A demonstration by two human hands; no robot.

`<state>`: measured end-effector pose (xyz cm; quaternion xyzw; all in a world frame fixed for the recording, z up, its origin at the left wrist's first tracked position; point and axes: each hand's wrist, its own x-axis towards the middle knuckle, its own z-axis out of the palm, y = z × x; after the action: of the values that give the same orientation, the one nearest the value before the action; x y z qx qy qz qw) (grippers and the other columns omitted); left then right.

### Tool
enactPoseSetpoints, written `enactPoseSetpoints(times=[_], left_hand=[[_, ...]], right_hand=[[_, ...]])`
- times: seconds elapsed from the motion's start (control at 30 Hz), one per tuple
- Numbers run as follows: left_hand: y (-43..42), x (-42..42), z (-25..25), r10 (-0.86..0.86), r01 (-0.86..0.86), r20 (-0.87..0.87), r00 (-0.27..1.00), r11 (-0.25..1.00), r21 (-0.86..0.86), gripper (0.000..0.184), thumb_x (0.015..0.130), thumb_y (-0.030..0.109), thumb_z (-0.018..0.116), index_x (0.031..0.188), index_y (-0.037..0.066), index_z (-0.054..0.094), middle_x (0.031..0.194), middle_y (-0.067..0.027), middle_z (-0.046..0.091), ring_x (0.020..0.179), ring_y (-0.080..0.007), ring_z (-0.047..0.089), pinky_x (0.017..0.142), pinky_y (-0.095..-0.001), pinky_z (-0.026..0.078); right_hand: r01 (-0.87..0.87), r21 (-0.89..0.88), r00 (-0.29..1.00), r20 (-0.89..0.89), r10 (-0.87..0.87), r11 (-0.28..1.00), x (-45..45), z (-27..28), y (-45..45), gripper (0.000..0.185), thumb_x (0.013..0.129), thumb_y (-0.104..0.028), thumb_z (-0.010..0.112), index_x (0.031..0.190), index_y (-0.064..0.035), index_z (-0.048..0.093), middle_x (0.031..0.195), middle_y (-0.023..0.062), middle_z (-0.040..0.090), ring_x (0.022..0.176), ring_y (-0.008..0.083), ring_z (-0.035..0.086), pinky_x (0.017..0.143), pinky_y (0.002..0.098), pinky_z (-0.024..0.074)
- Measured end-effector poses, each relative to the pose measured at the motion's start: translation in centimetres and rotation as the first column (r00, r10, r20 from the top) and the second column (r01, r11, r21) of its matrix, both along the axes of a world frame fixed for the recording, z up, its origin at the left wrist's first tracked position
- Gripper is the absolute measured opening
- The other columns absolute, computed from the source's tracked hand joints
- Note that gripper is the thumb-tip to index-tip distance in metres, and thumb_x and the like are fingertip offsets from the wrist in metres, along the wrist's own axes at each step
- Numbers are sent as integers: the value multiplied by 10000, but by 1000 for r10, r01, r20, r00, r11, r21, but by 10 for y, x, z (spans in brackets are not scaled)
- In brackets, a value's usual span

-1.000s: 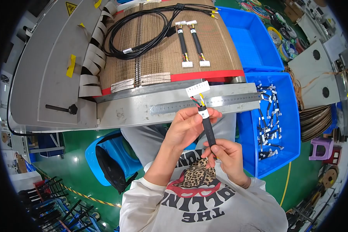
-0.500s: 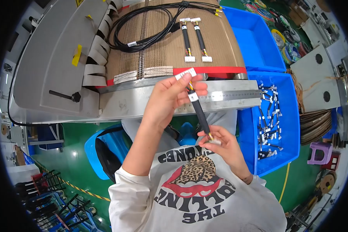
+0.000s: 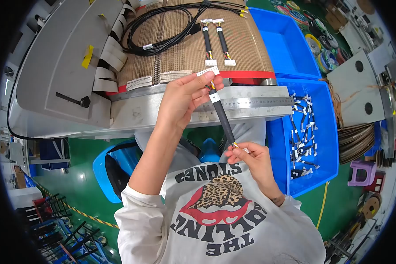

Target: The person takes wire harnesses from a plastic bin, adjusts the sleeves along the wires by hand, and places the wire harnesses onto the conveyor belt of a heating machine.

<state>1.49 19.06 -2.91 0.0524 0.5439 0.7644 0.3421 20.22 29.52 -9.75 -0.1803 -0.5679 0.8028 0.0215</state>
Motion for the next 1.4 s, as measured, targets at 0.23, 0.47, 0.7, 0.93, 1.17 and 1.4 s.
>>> enactPoseSetpoints(times=[0.23, 0.47, 0.7, 0.93, 1.17, 1.4], left_hand=[[2, 8, 5, 79, -82, 37, 996, 993, 88, 276, 803, 111, 561, 999, -79, 514, 911, -167, 600, 833, -207, 614, 692, -247, 516], [0, 4, 4, 46, -46, -25, 999, 999, -3, 260, 789, 117, 580, 983, -51, 539, 863, -130, 619, 795, -168, 621, 672, -216, 482], [3, 5, -3, 65, -65, 5, 998, 997, -36, 236, 801, 120, 559, 965, -49, 540, 864, -131, 619, 790, -171, 623, 661, -216, 481], [11, 5, -14, 86, -85, 40, 996, 996, -15, 280, 801, 130, 555, 990, -62, 480, 948, -187, 581, 887, -240, 597, 759, -285, 486], [22, 6, -15, 113, -113, 26, 993, 993, 13, 275, 813, 143, 549, 1001, -50, 493, 931, -159, 587, 872, -214, 600, 731, -277, 496], [18, 26, -1, -32, 31, 14, 999, 999, 43, 303, 796, 167, 591, 1027, -17, 520, 846, -120, 626, 784, -188, 629, 553, -181, 464]], right_hand=[[-47, 19, 999, 24, 47, 999, -1, 3, 5, 175, 814, -74, 554, 917, 63, 592, 756, 154, 627, 624, 155, 613, 574, 235, 502], [23, 379, 998, -55, -3, 925, 4, 6, -3, 166, 804, -64, 563, 908, 61, 596, 755, 131, 633, 622, 135, 612, 557, 227, 482], [-58, -139, 995, 68, 68, 989, 5, 0, 10, 172, 823, -92, 530, 879, 59, 591, 722, 110, 616, 602, 133, 582, 580, 224, 462], [68, -213, 997, -23, -74, 975, 14, -20, -10, 209, 823, -114, 542, 918, 67, 586, 742, 137, 617, 606, 149, 596, 591, 236, 478], [58, -224, 997, -39, -69, 973, 8, -26, 6, 219, 821, -111, 548, 947, 66, 577, 805, 164, 621, 677, 173, 612, 644, 253, 489], [-12, 295, 997, -75, 36, 955, 2, 5, 35, 396, 772, -94, 614, 1128, 32, 496, 1081, 121, 563, 984, 175, 542, 845, 277, 416]])
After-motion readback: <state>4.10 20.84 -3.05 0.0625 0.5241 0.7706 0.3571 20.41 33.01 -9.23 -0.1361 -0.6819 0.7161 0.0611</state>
